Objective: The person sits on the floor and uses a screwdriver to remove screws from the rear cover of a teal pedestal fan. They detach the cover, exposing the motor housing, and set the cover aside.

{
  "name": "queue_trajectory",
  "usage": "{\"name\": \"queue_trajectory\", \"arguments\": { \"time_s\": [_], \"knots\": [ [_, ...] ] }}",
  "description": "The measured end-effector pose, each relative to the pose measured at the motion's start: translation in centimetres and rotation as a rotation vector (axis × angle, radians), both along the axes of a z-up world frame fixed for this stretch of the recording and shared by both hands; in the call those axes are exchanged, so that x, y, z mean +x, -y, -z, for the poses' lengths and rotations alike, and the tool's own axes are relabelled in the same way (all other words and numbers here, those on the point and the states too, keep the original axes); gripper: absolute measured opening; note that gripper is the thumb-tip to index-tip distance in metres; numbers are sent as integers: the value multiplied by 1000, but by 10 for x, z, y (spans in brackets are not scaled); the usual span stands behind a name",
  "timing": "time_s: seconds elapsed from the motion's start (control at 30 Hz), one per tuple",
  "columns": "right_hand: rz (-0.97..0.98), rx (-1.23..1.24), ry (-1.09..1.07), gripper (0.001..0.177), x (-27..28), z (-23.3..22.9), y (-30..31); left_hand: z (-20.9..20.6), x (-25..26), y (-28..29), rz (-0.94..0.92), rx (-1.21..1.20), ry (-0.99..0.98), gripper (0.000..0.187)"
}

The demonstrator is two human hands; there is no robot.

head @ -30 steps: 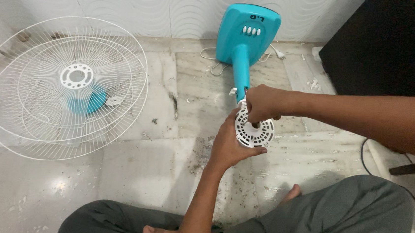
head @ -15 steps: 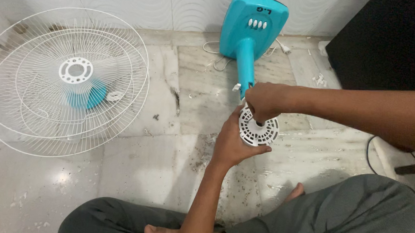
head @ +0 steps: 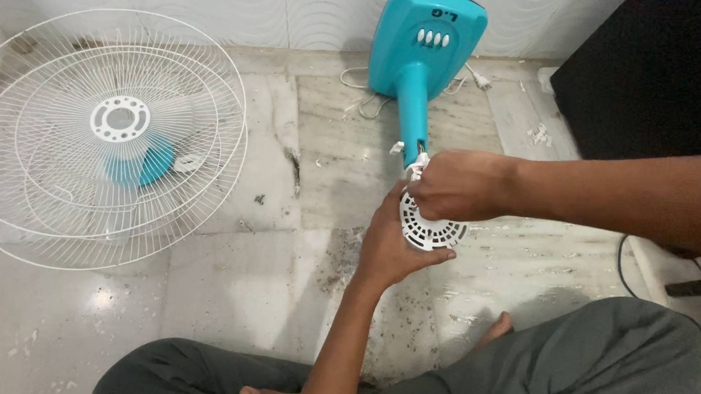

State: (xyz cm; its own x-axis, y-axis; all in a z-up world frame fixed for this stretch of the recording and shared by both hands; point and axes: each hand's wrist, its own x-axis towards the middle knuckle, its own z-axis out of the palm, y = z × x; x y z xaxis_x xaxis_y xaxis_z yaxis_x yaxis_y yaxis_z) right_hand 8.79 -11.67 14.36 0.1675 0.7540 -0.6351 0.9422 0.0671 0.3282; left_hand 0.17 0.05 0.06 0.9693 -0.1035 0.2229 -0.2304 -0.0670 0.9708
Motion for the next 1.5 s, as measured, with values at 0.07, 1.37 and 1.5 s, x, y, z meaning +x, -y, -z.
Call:
{"name": "queue_trajectory", "arguments": {
  "time_s": [0.07,1.37,1.5],
  "knots": [
    [-156,-82,52,15,-7,1,-1,-3,-1,-2,13,-33,-13,122],
    [186,43,-23,8,-4,5,-5,-2,2,-4,-1,-14,-43,119],
    [-196,-52,72,21,-7,-4,-12,-6,3,-2,28,-12,-85,119]
  ]
}}
